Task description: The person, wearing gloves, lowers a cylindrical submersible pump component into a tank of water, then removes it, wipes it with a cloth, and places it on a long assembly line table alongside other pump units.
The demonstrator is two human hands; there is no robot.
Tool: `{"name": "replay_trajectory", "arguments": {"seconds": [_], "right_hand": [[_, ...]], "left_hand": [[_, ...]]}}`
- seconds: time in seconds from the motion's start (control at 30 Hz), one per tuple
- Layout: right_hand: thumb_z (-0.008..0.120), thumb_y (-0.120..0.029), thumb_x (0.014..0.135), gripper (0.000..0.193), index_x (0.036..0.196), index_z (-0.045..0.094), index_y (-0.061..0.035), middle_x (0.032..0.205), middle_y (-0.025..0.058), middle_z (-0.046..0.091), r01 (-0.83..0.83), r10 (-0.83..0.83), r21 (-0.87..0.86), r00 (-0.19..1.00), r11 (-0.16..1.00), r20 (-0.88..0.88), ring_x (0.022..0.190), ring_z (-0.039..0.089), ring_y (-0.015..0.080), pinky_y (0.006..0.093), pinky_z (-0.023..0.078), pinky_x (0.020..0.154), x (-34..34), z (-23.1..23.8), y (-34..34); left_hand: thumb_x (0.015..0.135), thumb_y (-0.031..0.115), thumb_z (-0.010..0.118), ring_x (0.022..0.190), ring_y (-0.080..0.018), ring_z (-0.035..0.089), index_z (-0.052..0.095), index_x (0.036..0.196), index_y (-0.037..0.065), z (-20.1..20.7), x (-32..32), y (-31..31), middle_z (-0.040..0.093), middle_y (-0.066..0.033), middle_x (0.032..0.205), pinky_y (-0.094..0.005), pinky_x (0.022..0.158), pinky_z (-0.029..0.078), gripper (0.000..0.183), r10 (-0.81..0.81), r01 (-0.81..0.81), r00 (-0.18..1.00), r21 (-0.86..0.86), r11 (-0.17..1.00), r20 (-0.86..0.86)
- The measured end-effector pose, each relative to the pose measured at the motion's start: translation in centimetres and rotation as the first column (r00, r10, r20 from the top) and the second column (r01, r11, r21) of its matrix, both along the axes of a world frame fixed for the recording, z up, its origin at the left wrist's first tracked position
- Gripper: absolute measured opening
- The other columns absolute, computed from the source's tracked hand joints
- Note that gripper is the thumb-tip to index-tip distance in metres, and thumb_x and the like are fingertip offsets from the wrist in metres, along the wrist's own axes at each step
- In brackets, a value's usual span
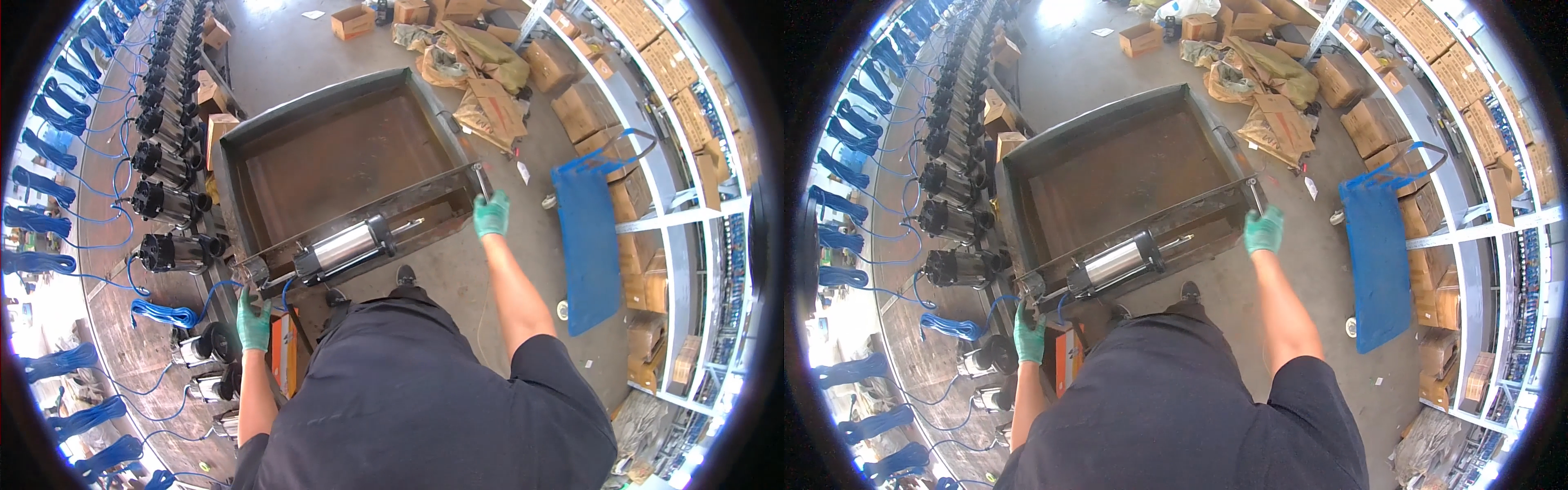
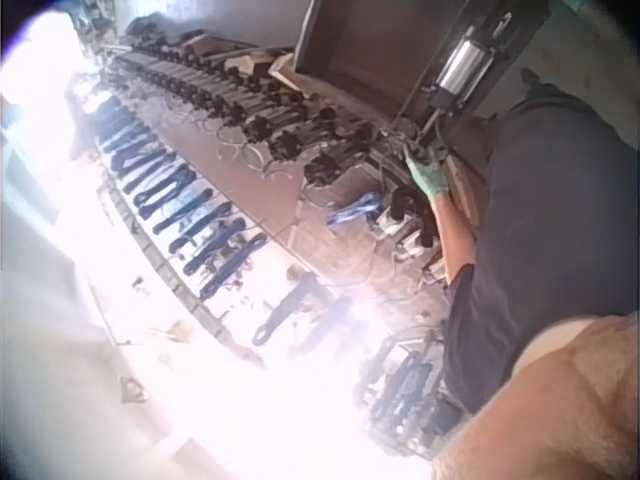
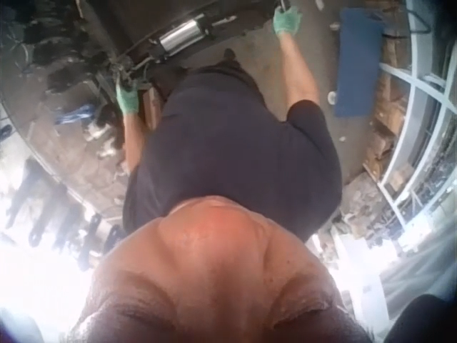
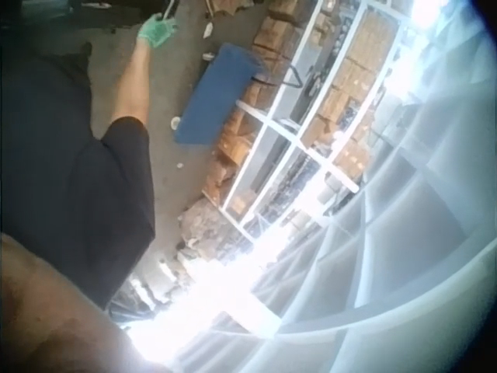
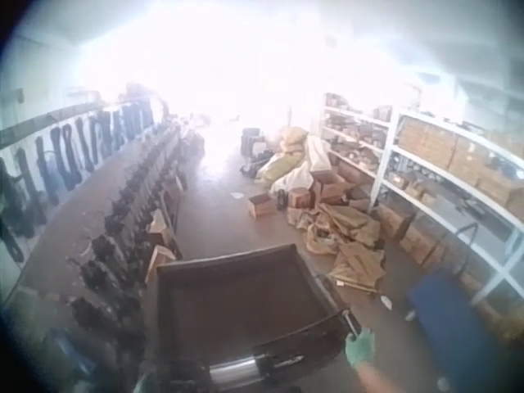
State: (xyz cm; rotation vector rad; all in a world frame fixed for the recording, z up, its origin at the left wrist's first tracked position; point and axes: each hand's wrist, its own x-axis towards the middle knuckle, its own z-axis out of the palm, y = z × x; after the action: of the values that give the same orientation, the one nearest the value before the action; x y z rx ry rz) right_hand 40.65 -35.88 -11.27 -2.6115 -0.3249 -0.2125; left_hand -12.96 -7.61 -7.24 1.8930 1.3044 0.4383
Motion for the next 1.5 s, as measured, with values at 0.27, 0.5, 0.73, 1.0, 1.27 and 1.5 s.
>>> {"name": "replay_trajectory", "arguments": {"seconds": [0.27,0.5,0.73,1.0,1.27,1.5], "right_hand": [[0.064,-0.028,0.099,0.019,0.103,0.058,-0.0103,0.079,0.0013,0.058,0.494,0.589,0.577,0.152,0.650,-0.793,0.052,0.050,0.0147,0.0319,0.047,0.056,0.9,3.9,0.5],[0.059,-0.013,0.103,0.014,0.114,0.053,-0.0057,0.086,0.0043,0.062,-0.229,0.873,0.844,0.079,0.485,-0.481,0.076,0.067,0.0141,0.0299,0.057,0.070,-16.8,14.9,9.8],[0.071,-0.016,0.091,0.037,0.124,0.058,-0.0058,0.102,0.0192,0.070,-0.809,0.919,0.522,0.057,0.271,-0.389,0.092,0.069,0.0371,0.0452,0.054,0.080,-26.1,13.4,16.1],[0.069,-0.029,0.092,0.036,0.117,0.067,-0.0030,0.111,0.0189,0.070,-0.893,0.937,0.285,0.325,0.348,-0.128,0.102,0.069,0.0352,0.0437,0.055,0.090,-18.9,14.2,17.0],[0.068,-0.023,0.091,0.019,0.101,0.071,-0.0071,0.098,0.0143,0.072,-0.903,0.855,-0.009,0.409,0.429,-0.320,0.090,0.069,0.0343,0.0434,0.055,0.081,-15.1,12.6,17.8],[0.067,-0.020,0.091,0.016,0.096,0.071,-0.0058,0.094,0.0168,0.071,-0.877,0.862,0.042,0.461,0.479,-0.212,0.085,0.069,0.0365,0.0431,0.055,0.078,-15.0,11.5,17.7]], "left_hand": [[0.100,0.009,0.064,0.094,-0.0146,0.061,0.050,0.145,0.005,2.9,3.1,-3.4,0.064,-0.0060,0.112,-0.0288,0.084,0.052,0.047,0.174,-0.124,0.940,-0.181,0.976,0.292],[0.102,0.018,0.062,0.107,-0.0110,0.060,0.047,0.146,0.003,11.1,11.4,-2.8,0.066,-0.0080,0.117,-0.0253,0.095,0.048,0.049,0.027,0.094,0.851,-0.202,0.975,0.525],[0.105,0.033,0.056,0.084,-0.0156,0.065,0.052,0.135,0.004,14.3,15.1,-2.0,0.063,-0.0070,0.098,-0.0316,0.077,0.056,0.042,0.151,0.149,0.720,-0.362,0.920,0.677],[0.102,0.041,0.060,0.048,-0.0093,0.043,0.061,0.086,0.016,6.2,5.2,3.3,0.053,0.0040,0.065,-0.0271,0.042,0.033,0.029,0.819,-0.361,0.471,-0.776,0.518,0.328],[0.102,0.044,0.060,0.048,-0.0085,0.041,0.061,0.097,0.011,0.5,1.7,4.1,0.057,-0.0004,0.070,-0.0269,0.042,0.032,0.033,0.619,-0.265,0.772,-0.811,0.521,0.146],[0.104,0.042,0.058,0.046,-0.0079,0.039,0.062,0.098,0.011,-0.3,1.9,3.9,0.057,0.0001,0.070,-0.0256,0.042,0.029,0.031,0.605,-0.188,0.771,-0.838,0.512,0.197]]}}
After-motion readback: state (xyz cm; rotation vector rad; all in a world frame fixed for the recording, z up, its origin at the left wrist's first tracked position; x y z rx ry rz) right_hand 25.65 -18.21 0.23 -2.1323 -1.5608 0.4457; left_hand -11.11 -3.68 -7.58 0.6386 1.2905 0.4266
